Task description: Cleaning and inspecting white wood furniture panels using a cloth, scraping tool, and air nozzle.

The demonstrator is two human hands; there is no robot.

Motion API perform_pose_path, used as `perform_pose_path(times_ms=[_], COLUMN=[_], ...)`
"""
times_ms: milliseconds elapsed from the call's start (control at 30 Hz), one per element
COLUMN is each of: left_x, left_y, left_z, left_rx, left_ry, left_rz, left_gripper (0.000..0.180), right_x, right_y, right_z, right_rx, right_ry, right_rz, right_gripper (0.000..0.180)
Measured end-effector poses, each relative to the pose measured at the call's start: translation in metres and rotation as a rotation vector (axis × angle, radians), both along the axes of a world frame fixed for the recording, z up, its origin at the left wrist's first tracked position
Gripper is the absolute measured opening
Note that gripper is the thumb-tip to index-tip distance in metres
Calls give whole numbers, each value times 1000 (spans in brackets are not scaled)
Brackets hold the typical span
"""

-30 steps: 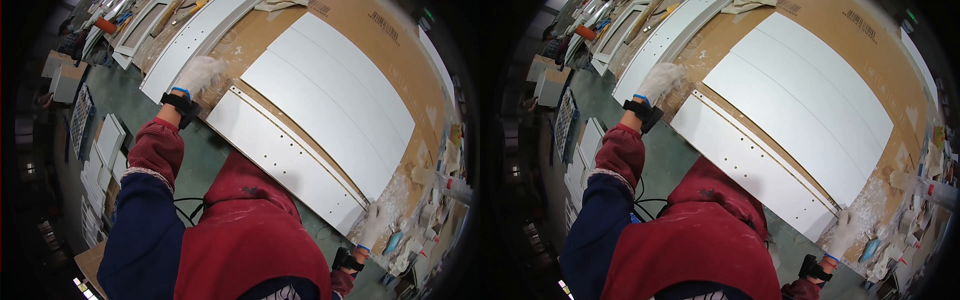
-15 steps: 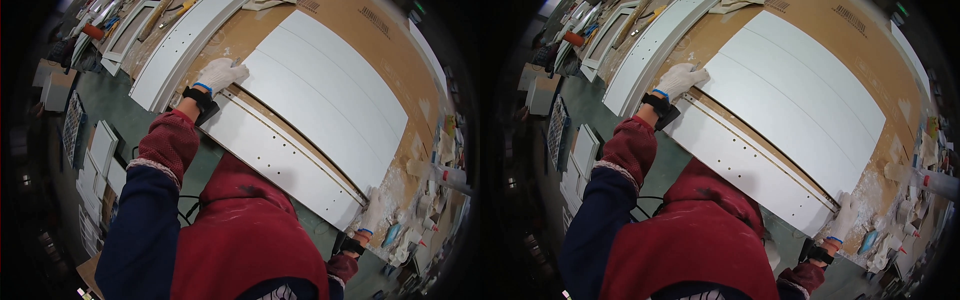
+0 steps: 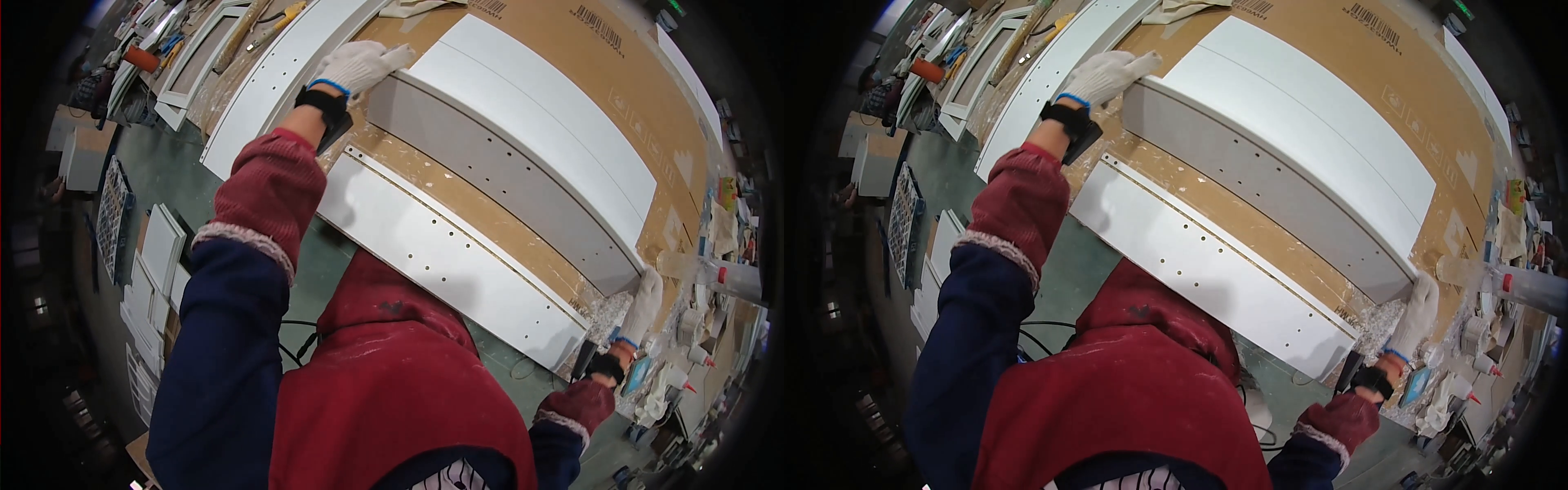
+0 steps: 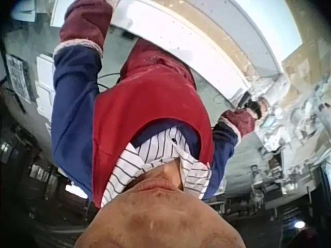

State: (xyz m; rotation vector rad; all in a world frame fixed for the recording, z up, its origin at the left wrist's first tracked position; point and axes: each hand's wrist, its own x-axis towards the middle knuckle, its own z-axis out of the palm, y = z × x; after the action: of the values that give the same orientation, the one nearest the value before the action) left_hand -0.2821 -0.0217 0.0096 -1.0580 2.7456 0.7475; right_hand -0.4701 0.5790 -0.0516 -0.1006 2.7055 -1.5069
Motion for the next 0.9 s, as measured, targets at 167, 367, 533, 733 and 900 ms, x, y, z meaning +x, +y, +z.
perform_pose_path(times_ms=[167,367,533,733,900], left_x=[-13,-6,-7,-45,-38], left_y=[-17,2,-18,12,-15], left_z=[-32,-51,-57,-52,-52], left_rx=[-49,-63,-39,79,-125], left_ry=[-161,-240,63,-25,96], left_rz=[15,45,189,151,73], left_gripper=[77,76,70,59,68], right_x=[2,24,23,-6,-5], right_y=[-49,-34,-79,-71,-45], right_z=[1,-24,28,-4,9], right_rx=[226,442,749,570,410], right_ry=[16,114,118,-79,-100], right_rz=[95,66,24,-18,17], right_gripper=[42,37,40,49,47])
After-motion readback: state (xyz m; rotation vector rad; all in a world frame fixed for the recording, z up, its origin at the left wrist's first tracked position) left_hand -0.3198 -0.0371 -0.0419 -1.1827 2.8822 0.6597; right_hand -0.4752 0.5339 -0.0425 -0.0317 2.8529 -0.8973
